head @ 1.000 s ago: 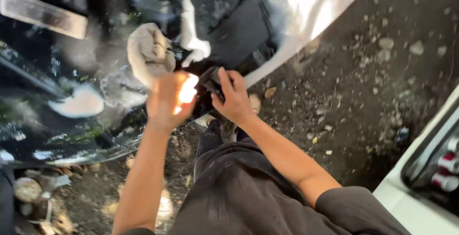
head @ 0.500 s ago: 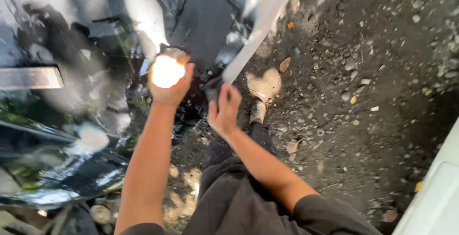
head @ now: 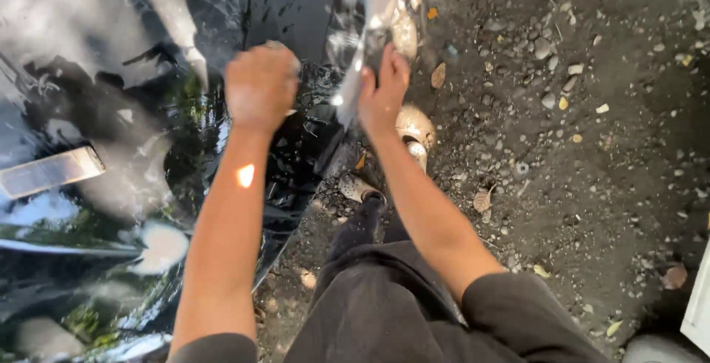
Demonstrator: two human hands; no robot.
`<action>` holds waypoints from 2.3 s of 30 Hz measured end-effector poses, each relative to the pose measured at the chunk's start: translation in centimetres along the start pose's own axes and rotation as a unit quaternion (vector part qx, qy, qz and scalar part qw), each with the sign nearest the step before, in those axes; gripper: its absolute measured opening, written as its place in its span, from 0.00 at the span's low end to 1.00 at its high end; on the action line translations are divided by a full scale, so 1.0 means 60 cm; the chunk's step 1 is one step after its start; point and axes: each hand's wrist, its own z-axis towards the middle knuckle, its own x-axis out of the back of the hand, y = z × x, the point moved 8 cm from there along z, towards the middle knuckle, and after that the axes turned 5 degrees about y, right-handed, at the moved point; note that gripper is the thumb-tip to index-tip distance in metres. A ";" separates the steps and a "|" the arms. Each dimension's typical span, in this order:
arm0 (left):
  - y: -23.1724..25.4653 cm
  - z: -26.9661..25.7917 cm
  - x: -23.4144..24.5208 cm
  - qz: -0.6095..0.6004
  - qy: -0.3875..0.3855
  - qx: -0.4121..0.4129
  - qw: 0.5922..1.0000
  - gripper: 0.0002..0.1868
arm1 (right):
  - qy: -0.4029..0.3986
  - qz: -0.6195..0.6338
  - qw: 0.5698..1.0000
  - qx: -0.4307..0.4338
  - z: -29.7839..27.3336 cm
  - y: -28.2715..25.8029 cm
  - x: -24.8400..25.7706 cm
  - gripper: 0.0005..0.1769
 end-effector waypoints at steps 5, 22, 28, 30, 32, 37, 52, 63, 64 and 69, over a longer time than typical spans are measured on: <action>-0.044 -0.052 0.041 -0.073 0.216 -0.052 0.972 0.22 | -0.141 0.175 0.965 -0.137 -0.101 -0.062 0.004 0.24; -0.051 -0.048 0.040 -0.105 0.218 -0.031 0.970 0.23 | -0.106 0.012 0.994 0.018 -0.025 -0.031 -0.005 0.25; -0.050 -0.048 0.049 -0.107 0.231 -0.033 0.967 0.24 | -0.098 -0.053 0.966 0.233 -0.036 -0.090 -0.012 0.25; -0.050 -0.054 0.050 -0.110 0.226 -0.033 0.967 0.24 | -0.131 -0.086 0.975 0.158 0.010 -0.083 -0.029 0.23; -0.050 -0.051 0.049 -0.111 0.221 -0.028 0.969 0.25 | -0.067 -0.027 0.992 0.100 0.023 -0.109 -0.005 0.19; -0.054 -0.047 0.054 -0.116 0.231 -0.032 0.965 0.24 | -0.107 -0.032 0.974 0.196 -0.046 -0.081 -0.008 0.23; -0.049 -0.053 0.036 -0.106 0.205 -0.013 0.973 0.31 | -0.019 0.010 0.996 0.090 -0.048 -0.001 -0.008 0.31; -0.060 -0.034 0.017 -0.120 0.175 0.001 0.977 0.31 | -0.041 -0.027 0.993 0.106 0.183 -0.022 -0.011 0.26; -0.062 -0.036 0.020 -0.122 0.199 -0.010 0.972 0.26 | -0.043 -0.005 0.997 0.068 0.207 -0.055 0.000 0.27; -0.070 -0.037 0.083 -0.190 0.277 -0.004 0.942 0.20 | -0.128 -0.061 0.967 0.213 0.198 -0.134 -0.040 0.29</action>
